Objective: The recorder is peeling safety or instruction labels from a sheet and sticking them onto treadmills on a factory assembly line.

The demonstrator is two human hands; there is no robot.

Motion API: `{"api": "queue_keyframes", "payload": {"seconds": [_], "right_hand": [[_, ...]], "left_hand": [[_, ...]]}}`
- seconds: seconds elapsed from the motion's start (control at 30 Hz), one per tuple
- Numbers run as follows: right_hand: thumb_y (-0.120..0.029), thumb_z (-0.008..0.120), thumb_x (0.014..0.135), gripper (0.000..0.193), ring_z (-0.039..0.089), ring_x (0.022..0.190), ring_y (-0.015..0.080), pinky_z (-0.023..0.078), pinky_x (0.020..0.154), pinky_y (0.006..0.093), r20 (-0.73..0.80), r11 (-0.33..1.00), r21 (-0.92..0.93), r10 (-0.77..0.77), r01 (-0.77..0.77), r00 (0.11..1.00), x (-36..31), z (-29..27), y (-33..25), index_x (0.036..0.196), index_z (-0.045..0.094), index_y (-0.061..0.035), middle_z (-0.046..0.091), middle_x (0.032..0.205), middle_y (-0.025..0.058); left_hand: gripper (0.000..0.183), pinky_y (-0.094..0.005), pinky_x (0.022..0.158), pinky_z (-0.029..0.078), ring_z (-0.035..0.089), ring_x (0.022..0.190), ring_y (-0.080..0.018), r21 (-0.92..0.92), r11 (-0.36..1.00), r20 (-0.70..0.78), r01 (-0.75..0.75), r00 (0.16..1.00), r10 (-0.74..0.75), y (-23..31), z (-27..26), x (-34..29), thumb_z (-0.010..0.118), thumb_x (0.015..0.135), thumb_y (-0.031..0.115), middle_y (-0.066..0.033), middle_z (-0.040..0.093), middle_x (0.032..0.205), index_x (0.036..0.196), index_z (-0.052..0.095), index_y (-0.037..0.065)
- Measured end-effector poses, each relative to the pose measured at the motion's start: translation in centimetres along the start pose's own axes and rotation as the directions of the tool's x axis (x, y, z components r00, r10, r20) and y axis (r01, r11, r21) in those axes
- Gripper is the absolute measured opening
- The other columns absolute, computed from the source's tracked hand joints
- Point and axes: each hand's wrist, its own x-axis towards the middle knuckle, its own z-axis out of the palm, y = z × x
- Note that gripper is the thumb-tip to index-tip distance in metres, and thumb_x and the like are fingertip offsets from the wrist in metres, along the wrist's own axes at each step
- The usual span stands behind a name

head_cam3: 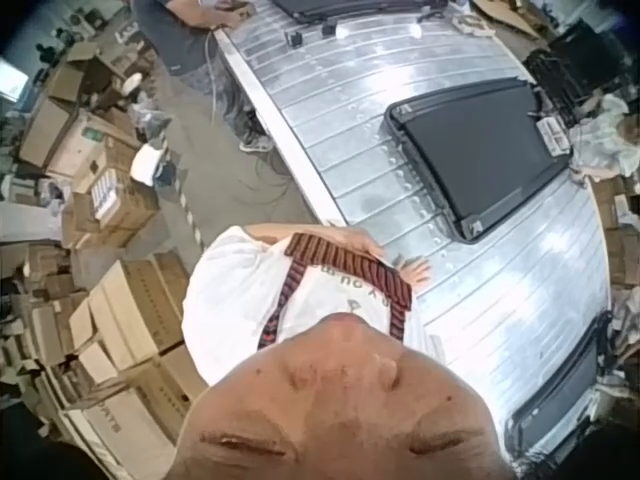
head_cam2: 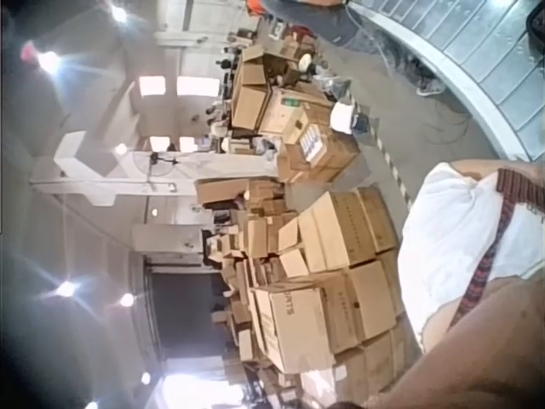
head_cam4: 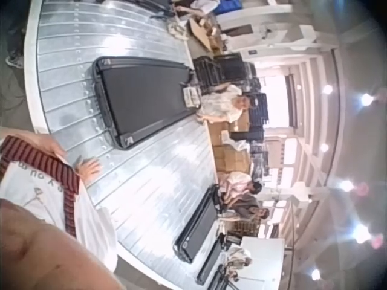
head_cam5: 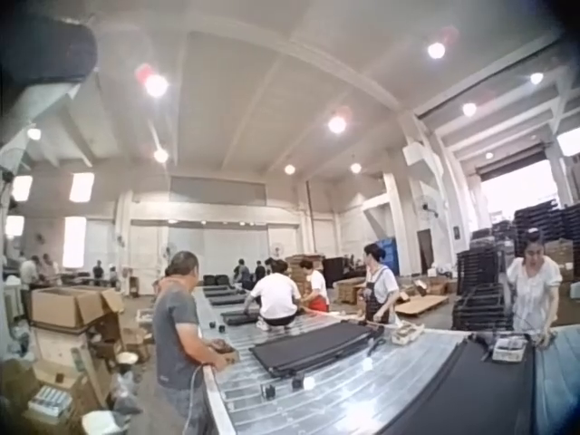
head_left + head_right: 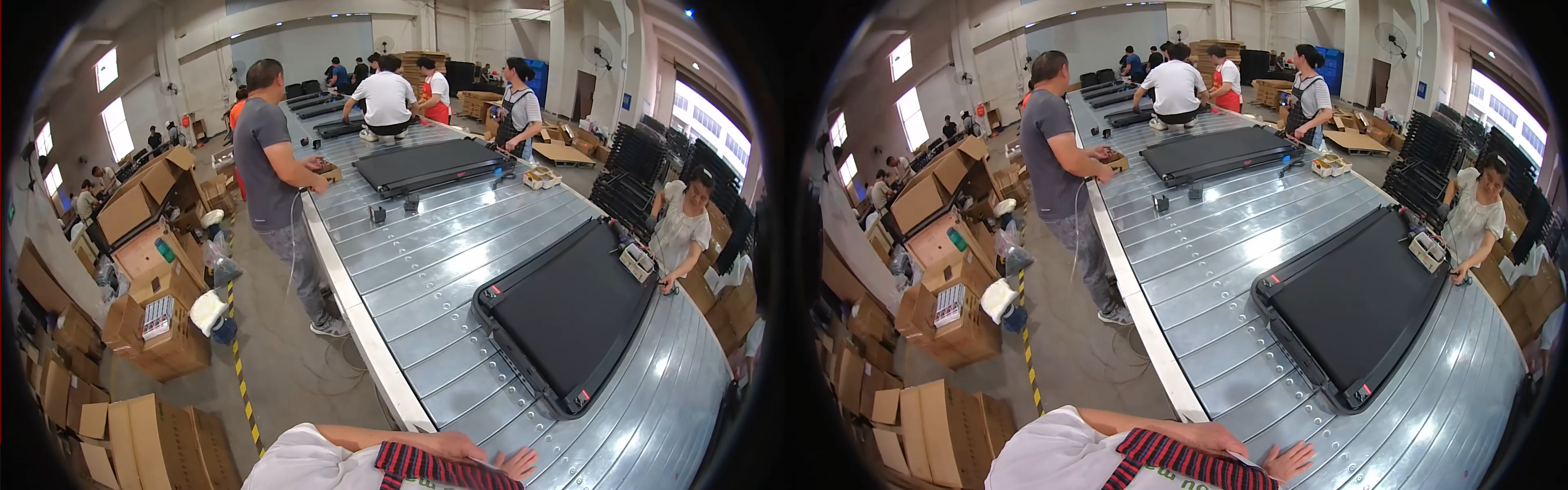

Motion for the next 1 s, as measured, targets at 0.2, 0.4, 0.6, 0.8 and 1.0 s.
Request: {"api": "queue_keyframes", "payload": {"seconds": [0.2, 0.4, 0.6, 0.8, 1.0], "right_hand": [[-0.044, 0.057, 0.068, 0.079, 0.014, 0.128, 0.0362, 0.009, 0.101, 0.0529, 0.265, 0.921, 0.381, -0.031, -0.075, 0.964, 3.1, -4.1, -2.3, 0.128, 0.029, -0.0009, 0.022, 0.136, 0.0216], [-0.042, 0.059, 0.069, 0.08, 0.012, 0.128, 0.0382, 0.006, 0.1, 0.0552, 0.365, 0.903, 0.43, -0.179, 0.005, 0.914, 4.1, -6.3, -4.7, 0.129, 0.027, 0.0005, 0.02, 0.136, 0.0238], [-0.043, 0.059, 0.068, 0.082, 0.012, 0.129, 0.0365, 0.006, 0.1, 0.0557, 0.369, 0.915, 0.403, -0.167, 0.005, 0.914, 3.4, -5.1, -4.3, 0.13, 0.026, -0.0007, 0.019, 0.137, 0.0227], [-0.043, 0.057, 0.069, 0.08, 0.012, 0.129, 0.0358, 0.006, 0.101, 0.0551, 0.313, 0.912, 0.409, -0.179, 0.038, 0.933, 3.2, -4.6, -4.7, 0.129, 0.027, -0.0003, 0.02, 0.137, 0.0222], [-0.052, 0.054, 0.067, 0.08, 0.02, 0.127, 0.0336, 0.013, 0.099, 0.0538, 0.207, 0.975, 0.183, -0.16, 0.123, 0.965, 2.1, 0.2, -3.7, 0.129, 0.032, -0.0071, 0.026, 0.135, 0.0173]], "left_hand": [[0.021, -0.0386, 0.055, 0.038, 0.05, 0.066, -0.0363, -0.017, 0.999, -0.04, -0.049, 0.998, 0.048, -0.1, -1.2, -1.4, 0.048, 0.084, 0.033, -0.0151, 0.053, 0.071, 0.085, 0.05, 0.011], [0.019, -0.0331, 0.061, 0.041, 0.054, 0.071, -0.0302, 0.103, 0.989, 0.023, 0.108, 0.994, -0.111, -1.5, -2.5, -2.1, 0.047, 0.085, 0.026, -0.0135, 0.056, 0.079, 0.094, 0.052, 0.01], [0.017, -0.0337, 0.061, 0.042, 0.054, 0.071, -0.0311, 0.066, 0.992, 0.044, 0.105, 0.993, -0.108, -0.9, -3.3, -1.9, 0.047, 0.084, 0.023, -0.014, 0.057, 0.079, 0.095, 0.052, 0.01], [0.017, -0.0331, 0.061, 0.041, 0.054, 0.07, -0.0301, 0.082, 0.986, 0.041, 0.143, 0.988, -0.147, -1.1, -3.7, -2.1, 0.048, 0.084, 0.022, -0.0145, 0.056, 0.079, 0.095, 0.052, 0.009], [0.017, -0.0343, 0.061, 0.041, 0.054, 0.072, -0.0316, 0.069, 0.988, 0.075, 0.139, 0.987, -0.145, -0.7, -4.2, -1.5, 0.048, 0.084, 0.022, -0.0142, 0.056, 0.08, 0.095, 0.051, 0.009]]}}
